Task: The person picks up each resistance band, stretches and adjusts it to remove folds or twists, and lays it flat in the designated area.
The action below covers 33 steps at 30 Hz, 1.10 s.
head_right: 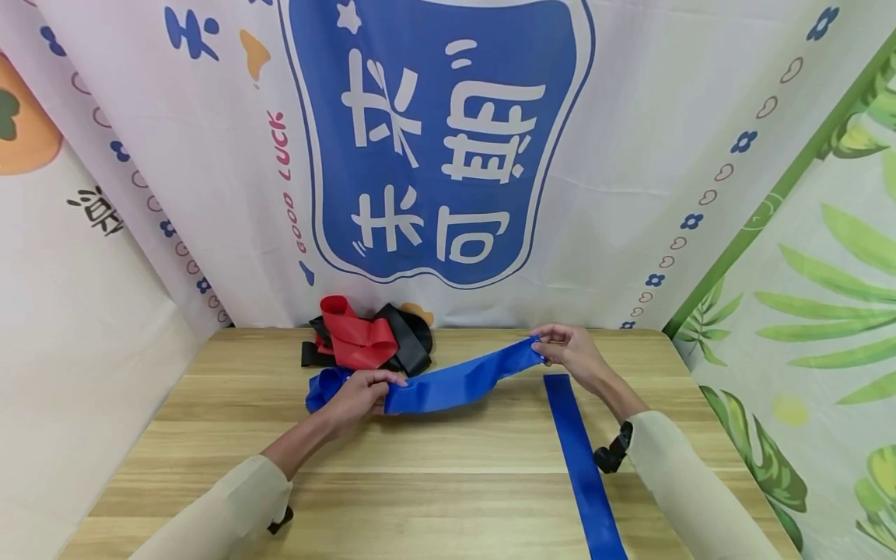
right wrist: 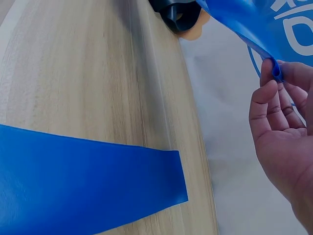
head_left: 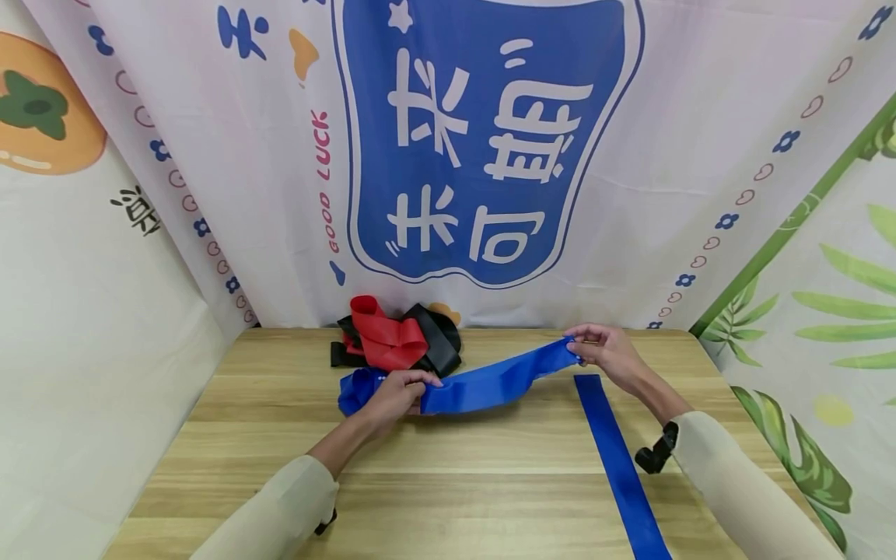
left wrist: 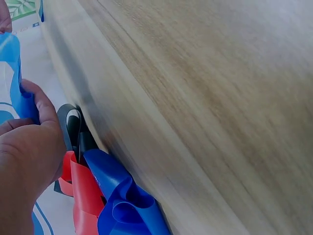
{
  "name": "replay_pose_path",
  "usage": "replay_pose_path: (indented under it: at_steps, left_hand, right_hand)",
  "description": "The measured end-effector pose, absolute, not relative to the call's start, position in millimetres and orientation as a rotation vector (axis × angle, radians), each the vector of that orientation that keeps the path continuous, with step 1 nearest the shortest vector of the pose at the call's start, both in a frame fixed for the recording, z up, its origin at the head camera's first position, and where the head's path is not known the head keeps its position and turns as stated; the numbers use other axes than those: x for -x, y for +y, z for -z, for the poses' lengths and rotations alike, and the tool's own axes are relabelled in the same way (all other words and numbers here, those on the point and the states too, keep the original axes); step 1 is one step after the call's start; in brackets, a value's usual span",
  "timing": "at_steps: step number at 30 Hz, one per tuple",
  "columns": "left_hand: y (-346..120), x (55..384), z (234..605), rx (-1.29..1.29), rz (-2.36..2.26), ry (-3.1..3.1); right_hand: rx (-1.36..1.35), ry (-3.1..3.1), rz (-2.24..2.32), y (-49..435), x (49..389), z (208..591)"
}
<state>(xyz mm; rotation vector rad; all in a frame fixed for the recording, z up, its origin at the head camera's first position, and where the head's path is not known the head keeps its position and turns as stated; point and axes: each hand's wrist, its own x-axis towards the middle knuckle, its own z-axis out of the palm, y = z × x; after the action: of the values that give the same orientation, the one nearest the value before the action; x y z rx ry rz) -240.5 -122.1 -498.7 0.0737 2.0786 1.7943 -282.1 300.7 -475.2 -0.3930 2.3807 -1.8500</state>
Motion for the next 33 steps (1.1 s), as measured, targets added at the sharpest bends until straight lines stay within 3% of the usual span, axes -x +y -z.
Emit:
replay_pose_path:
  at_steps: [33]
  left_hand:
    - [-119.7,240.3,498.3,-0.179,-1.876,2.017]
  right_hand:
    - [0.374,2.392,1.83,296.9,276.7,465.3]
